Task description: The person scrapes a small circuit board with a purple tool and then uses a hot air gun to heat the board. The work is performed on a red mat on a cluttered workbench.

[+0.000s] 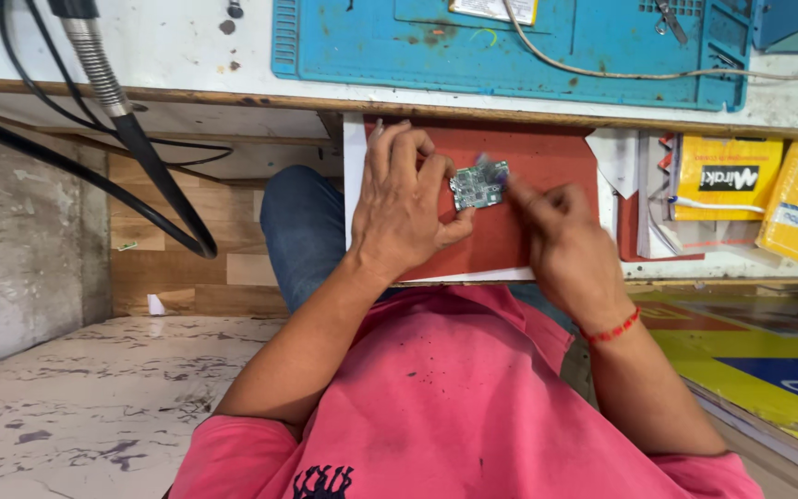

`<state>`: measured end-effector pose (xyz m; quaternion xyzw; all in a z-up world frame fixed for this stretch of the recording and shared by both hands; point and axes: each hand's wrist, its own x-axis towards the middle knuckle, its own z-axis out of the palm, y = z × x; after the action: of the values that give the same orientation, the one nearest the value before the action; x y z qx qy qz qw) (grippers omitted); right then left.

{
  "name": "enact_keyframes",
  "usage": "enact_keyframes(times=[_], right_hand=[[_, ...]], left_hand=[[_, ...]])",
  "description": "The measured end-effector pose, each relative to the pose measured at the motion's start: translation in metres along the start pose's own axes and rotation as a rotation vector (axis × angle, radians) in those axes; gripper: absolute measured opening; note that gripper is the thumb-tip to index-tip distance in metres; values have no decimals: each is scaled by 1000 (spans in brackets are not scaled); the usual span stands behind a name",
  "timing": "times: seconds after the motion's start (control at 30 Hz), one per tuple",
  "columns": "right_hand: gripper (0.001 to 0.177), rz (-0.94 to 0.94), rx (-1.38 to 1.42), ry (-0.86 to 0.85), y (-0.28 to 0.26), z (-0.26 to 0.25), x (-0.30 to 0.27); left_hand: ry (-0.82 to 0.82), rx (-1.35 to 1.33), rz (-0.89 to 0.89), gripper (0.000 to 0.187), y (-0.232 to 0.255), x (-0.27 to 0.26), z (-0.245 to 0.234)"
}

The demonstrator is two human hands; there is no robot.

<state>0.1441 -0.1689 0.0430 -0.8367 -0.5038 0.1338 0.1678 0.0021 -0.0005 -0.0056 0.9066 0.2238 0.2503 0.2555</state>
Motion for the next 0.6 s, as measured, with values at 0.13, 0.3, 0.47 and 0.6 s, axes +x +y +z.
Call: enact_keyframes(times=[0.13,0.3,0.47,0.6], right_hand=[[57,-69,7,-25,-2,3,1],[56,-14,-51,26,-6,-3,0],[51,-5,-31,-33,-12,-5,4],[48,-85,40,-84,-7,-2,1]], left_hand=[[23,-12,16,53,1,1,-2],[5,-67,-4,51,3,-1,0],[8,-55,-2,50,0,2,-5],[-2,-53,4,52,0,1,-5]])
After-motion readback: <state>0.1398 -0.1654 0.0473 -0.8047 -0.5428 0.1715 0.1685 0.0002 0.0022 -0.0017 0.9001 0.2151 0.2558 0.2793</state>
